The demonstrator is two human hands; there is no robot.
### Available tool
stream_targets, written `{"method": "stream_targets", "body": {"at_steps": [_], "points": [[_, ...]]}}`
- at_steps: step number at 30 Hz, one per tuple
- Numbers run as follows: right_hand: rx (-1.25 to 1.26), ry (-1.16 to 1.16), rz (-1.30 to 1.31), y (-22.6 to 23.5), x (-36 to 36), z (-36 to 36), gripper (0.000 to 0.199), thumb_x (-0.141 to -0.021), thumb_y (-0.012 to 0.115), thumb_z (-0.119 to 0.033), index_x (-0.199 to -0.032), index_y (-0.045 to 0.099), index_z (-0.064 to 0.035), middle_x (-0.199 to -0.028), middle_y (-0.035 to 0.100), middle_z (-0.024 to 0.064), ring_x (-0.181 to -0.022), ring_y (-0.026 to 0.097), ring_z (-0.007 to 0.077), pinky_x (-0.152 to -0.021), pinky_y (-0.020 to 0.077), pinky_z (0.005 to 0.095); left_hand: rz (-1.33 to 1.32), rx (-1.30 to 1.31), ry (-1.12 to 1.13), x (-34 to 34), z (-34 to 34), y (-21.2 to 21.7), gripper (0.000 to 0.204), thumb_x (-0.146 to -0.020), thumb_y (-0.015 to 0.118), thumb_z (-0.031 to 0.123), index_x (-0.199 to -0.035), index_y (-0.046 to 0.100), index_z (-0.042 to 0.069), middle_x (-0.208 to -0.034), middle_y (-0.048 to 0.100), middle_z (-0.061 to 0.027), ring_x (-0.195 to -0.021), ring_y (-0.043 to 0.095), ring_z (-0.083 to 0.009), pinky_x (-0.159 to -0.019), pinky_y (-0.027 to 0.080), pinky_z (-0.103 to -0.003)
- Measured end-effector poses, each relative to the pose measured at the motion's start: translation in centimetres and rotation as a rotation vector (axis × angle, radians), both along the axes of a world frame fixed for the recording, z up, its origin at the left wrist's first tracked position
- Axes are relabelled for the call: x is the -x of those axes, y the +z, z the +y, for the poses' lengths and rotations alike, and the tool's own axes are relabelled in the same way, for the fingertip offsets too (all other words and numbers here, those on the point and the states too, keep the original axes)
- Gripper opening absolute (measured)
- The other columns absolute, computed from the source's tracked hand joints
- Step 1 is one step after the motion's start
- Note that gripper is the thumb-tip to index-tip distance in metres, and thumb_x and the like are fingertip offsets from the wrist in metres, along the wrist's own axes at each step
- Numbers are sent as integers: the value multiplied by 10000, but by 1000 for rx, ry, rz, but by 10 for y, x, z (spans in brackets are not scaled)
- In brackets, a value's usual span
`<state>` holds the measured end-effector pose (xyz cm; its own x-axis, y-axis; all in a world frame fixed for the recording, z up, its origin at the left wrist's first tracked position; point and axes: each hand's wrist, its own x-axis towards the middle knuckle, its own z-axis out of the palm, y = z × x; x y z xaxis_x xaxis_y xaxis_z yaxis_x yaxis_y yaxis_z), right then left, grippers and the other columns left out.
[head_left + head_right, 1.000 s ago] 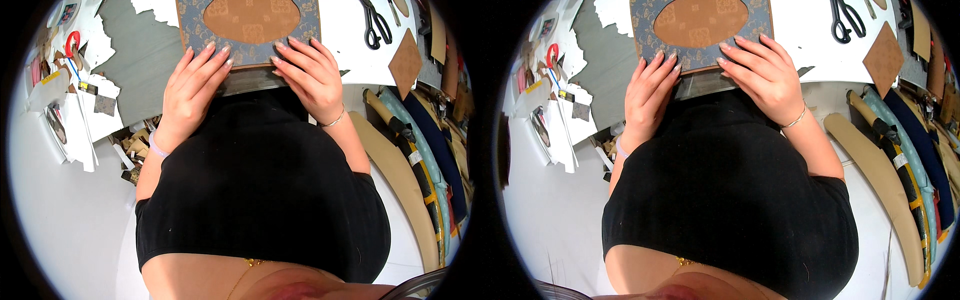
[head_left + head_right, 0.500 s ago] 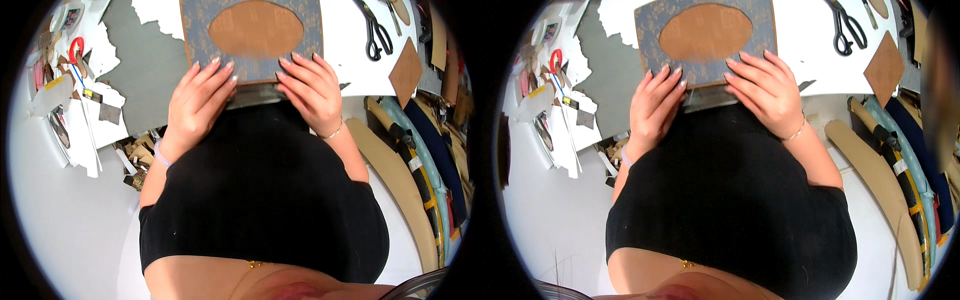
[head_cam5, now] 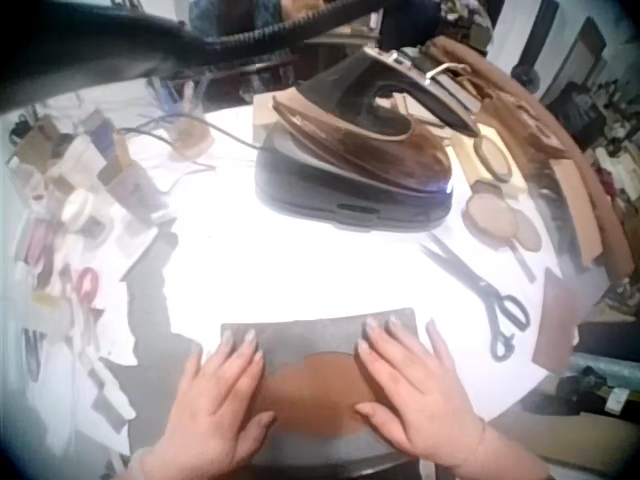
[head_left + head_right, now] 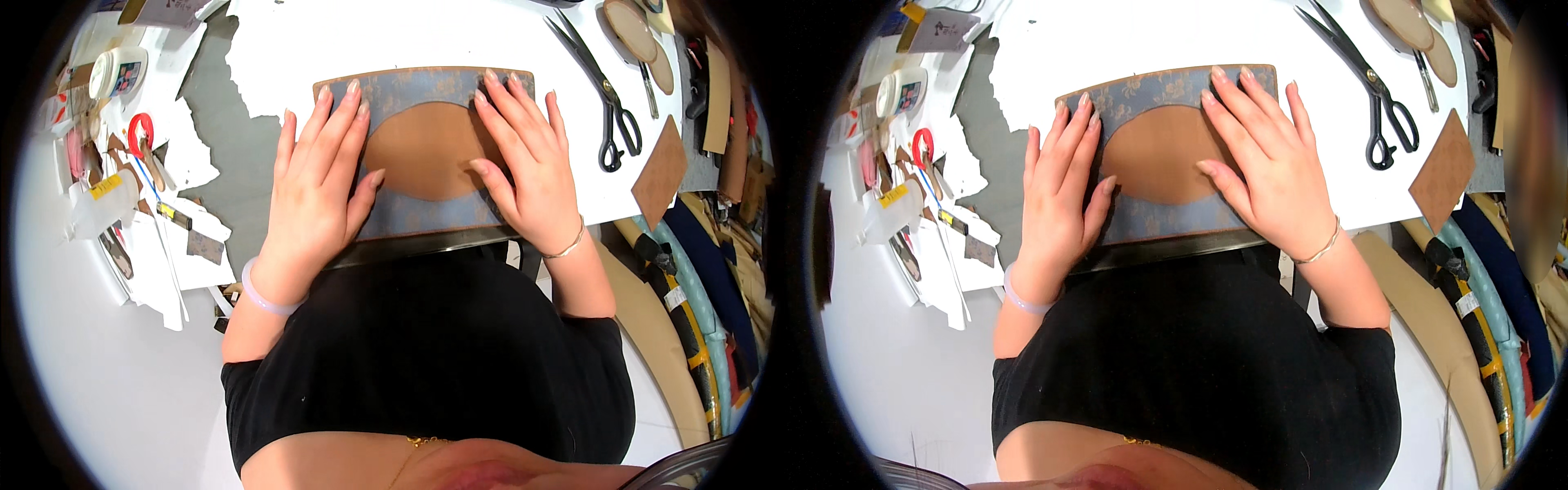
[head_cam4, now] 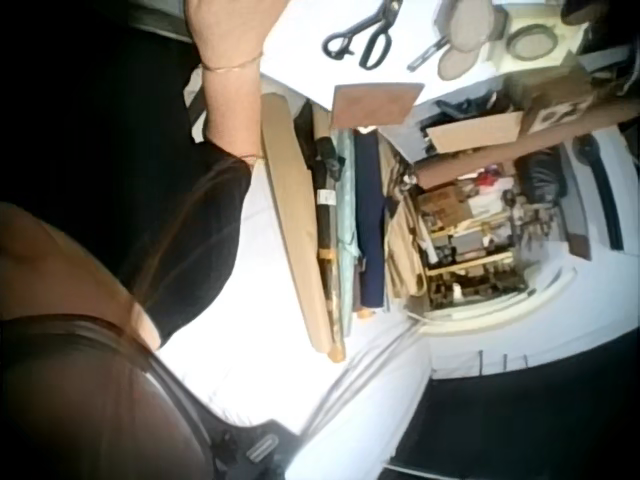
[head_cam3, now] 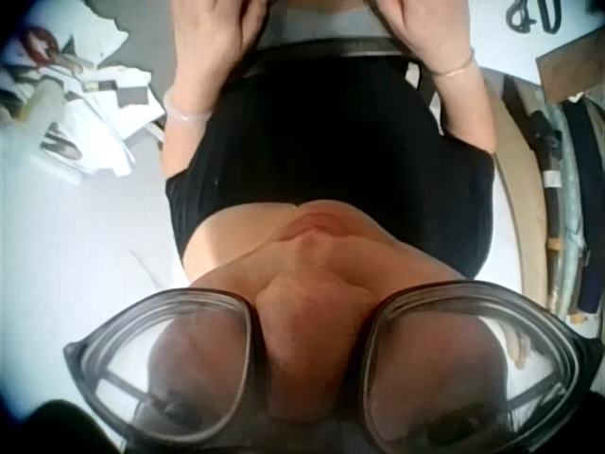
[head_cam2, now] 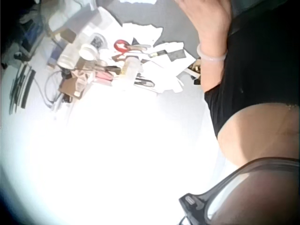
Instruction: The person applies glue to a patterned paper frame, places it over a brown book cover, and smooths the edges. They then secure the assembly using multiple clamps.
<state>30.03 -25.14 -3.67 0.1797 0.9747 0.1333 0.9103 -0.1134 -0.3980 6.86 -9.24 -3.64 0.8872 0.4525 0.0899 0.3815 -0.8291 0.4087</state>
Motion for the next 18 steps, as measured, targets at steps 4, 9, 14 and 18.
{"method": "stream_targets", "body": {"at_steps": [4, 9, 14, 18], "points": [[62, -5, 20, -3, -2, 1, 559, -971, 695, -312, -1474, 591, -90, -1571, 540, 96, -1474, 474, 333, -1259, 207, 587, 65, 59, -18, 1, 6, -1, 649, -883, 712, 120, -1494, 535, -10, -1618, 454, -185, -1517, 393, -420, -1245, 223, -610], [78, -19, 50, -3, -3, 3, 546, -967, 691, -292, -1465, 600, -86, -1563, 551, 86, -1468, 484, 320, -1260, 192, 594, 78, 95, -16, 1, 8, -3, 664, -872, 713, 118, -1497, 532, -13, -1612, 463, -189, -1517, 392, -422, -1247, 197, -608], [92, -30, 61, -3, -3, 5, 529, -968, 685, -276, -1460, 608, -101, -1556, 558, 85, -1465, 490, 310, -1262, 184, 591, 65, 112, 4, 1, 7, -4, 667, -865, 706, 104, -1500, 534, -3, -1602, 479, -188, -1521, 393, -407, -1254, 174, -607], [95, -45, 50, -2, -4, 3, 526, -967, 681, -278, -1462, 611, -114, -1553, 561, 86, -1471, 486, 305, -1264, 181, 585, 85, 96, 0, -1, 7, -3, 634, -888, 675, 107, -1496, 537, -5, -1604, 474, -194, -1523, 391, -408, -1262, 167, -596]]}}
